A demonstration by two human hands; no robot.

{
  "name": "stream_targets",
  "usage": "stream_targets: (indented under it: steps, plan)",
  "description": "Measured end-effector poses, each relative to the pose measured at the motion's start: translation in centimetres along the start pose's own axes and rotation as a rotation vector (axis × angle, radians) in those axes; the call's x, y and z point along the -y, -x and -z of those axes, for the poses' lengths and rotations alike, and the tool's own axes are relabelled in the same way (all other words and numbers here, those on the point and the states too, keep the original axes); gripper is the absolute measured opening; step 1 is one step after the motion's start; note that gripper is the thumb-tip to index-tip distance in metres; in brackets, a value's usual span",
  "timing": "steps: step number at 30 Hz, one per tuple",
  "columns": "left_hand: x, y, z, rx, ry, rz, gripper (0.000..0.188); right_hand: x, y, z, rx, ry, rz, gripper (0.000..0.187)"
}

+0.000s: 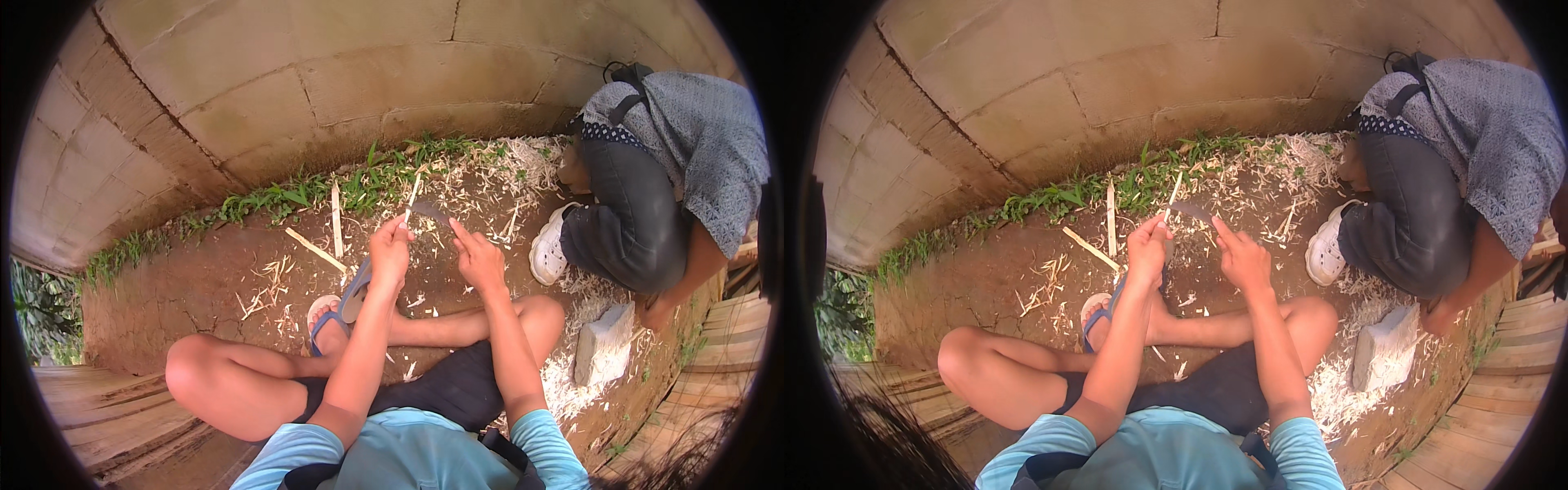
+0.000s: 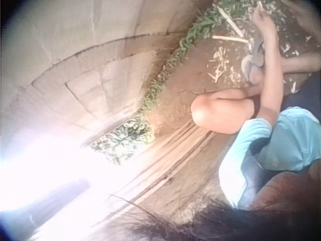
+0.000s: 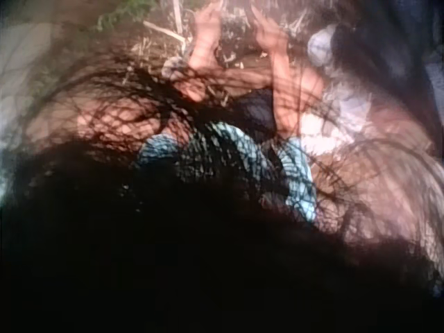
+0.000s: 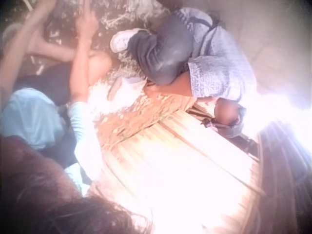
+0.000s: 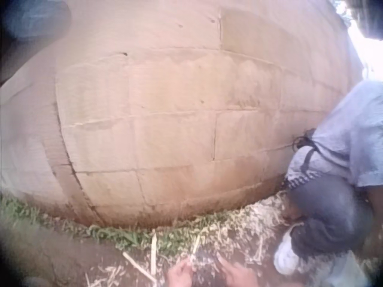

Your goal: The person sits on the ground and uses a knife to shave thin strips from a small piece of wood. Another person is visible nearby performing a similar task. The camera wearer repeatedly shaves the wood, creating a pile of shavings.

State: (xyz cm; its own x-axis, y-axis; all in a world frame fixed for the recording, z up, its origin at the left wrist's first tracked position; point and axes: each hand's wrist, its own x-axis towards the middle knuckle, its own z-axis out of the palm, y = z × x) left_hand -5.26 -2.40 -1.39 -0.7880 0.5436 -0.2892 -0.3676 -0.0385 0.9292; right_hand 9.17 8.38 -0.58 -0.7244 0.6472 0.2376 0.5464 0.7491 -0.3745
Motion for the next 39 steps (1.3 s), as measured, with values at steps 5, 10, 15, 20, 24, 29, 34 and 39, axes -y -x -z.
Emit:
stream_targets:
  steps: [5,10,15,20,24,29,34,39]
  plan:
    - [-1.5,0.1,0.9,0.178,0.179,0.23,0.022,-0.5,1.0,-1.3,0.213,-0.623,-0.088,0.042]
    - [-0.3,-0.5,0.9,0.144,0.147,0.205,0.018,1.3,2.0,-2.3,0.185,-0.514,-0.076,0.043]
    - [-0.9,-0.6,0.6,0.103,0.031,0.202,0.015,2.4,1.3,-1.4,0.029,-0.067,0.033,0.042]
    - [-2.1,0.9,-0.6,0.254,0.065,0.295,0.017,0.7,-0.3,-1.8,-0.032,0.113,-0.301,0.043]
    - [-1.1,4.7,-3.7,0.382,0.233,0.383,0.019,-5.5,-2.5,0.2,-0.094,0.017,-0.53,0.041]
    - [-0.6,2.2,-2.5,0.179,0.203,0.23,0.016,-1.6,1.1,2.1,-0.108,-0.25,-0.103,0.037]
    - [-1.2,1.3,-0.7,0.135,0.196,0.19,0.017,2.0,2.0,0.6,0.035,-0.158,0.053,0.04]
    - [-1.1,1.5,-1.1,0.168,0.14,0.11,0.019,1.5,1.2,0.1,-0.102,-0.106,0.103,0.043]
